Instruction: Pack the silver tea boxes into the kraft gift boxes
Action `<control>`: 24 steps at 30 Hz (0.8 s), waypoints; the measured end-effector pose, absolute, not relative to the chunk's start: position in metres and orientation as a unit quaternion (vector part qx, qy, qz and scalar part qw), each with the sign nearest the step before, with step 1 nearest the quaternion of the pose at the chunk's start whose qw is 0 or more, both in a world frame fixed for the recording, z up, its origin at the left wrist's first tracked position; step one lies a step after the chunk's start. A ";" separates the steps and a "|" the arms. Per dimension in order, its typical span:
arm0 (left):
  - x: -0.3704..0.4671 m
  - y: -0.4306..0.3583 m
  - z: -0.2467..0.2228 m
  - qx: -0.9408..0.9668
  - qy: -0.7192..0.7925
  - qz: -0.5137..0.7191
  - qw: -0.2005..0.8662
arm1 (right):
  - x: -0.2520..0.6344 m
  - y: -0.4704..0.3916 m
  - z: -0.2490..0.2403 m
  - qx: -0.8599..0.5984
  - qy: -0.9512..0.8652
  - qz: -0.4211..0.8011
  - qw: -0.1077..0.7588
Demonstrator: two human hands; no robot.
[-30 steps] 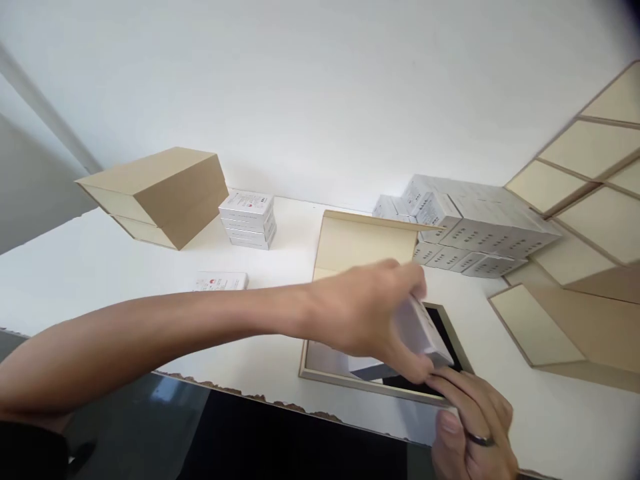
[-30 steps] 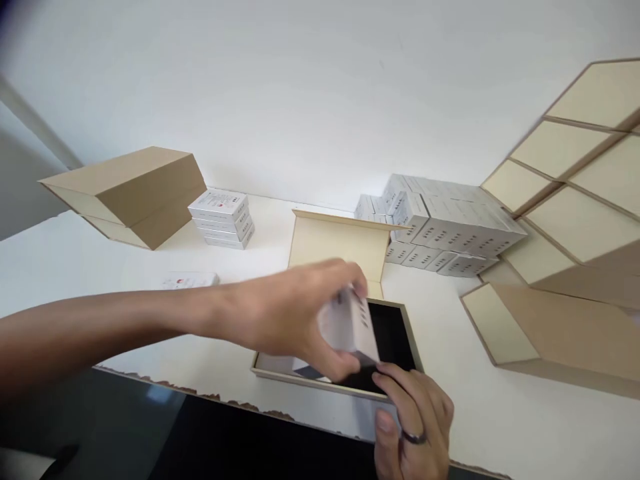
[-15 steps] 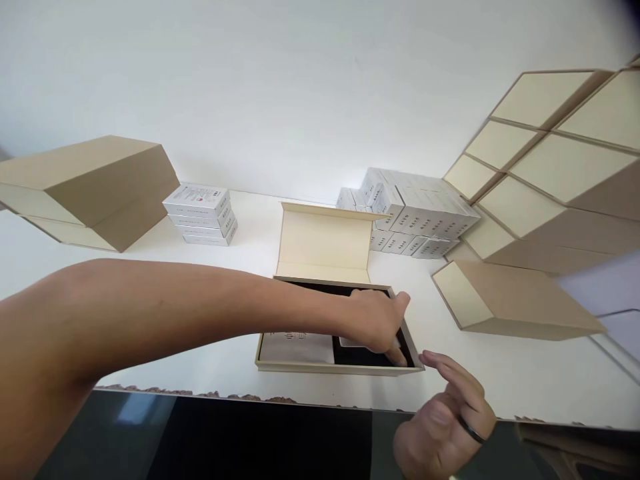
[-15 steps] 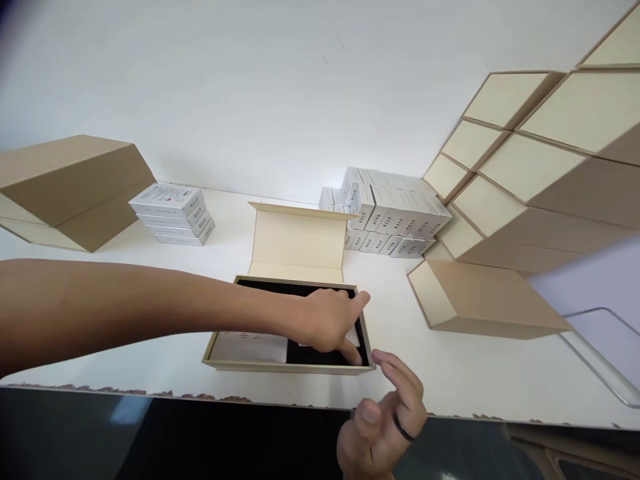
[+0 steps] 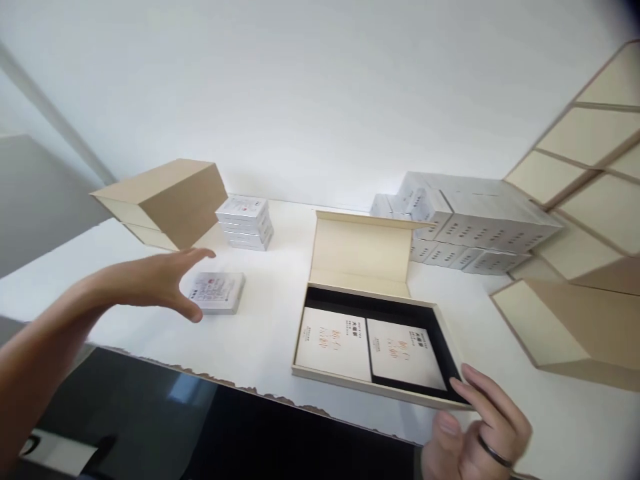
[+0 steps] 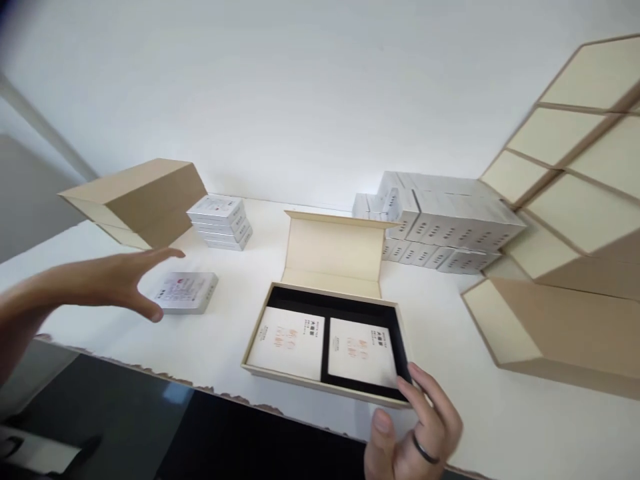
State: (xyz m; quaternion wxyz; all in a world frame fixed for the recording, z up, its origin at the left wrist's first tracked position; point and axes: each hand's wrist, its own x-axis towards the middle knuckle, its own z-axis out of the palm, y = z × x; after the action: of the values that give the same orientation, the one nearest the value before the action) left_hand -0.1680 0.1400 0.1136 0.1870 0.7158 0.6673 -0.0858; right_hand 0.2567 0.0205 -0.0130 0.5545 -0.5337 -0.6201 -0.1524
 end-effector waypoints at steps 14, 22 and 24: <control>-0.130 0.110 0.093 0.735 0.574 0.234 0.276 | 0.260 0.018 -0.022 -0.555 -0.645 -0.188 0.491; -0.065 0.145 0.084 0.781 0.561 0.100 0.256 | 0.254 0.016 -0.016 -0.576 -0.642 -0.171 0.477; -0.063 0.148 0.116 0.761 0.597 0.136 0.216 | 0.254 0.016 -0.016 -0.567 -0.646 -0.169 0.482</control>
State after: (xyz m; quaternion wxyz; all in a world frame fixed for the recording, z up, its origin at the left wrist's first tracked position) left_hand -0.0626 0.1482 0.1162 0.2157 0.7609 0.5966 0.1360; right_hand 0.2540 0.0165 -0.0164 0.4825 -0.5672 -0.6455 -0.1695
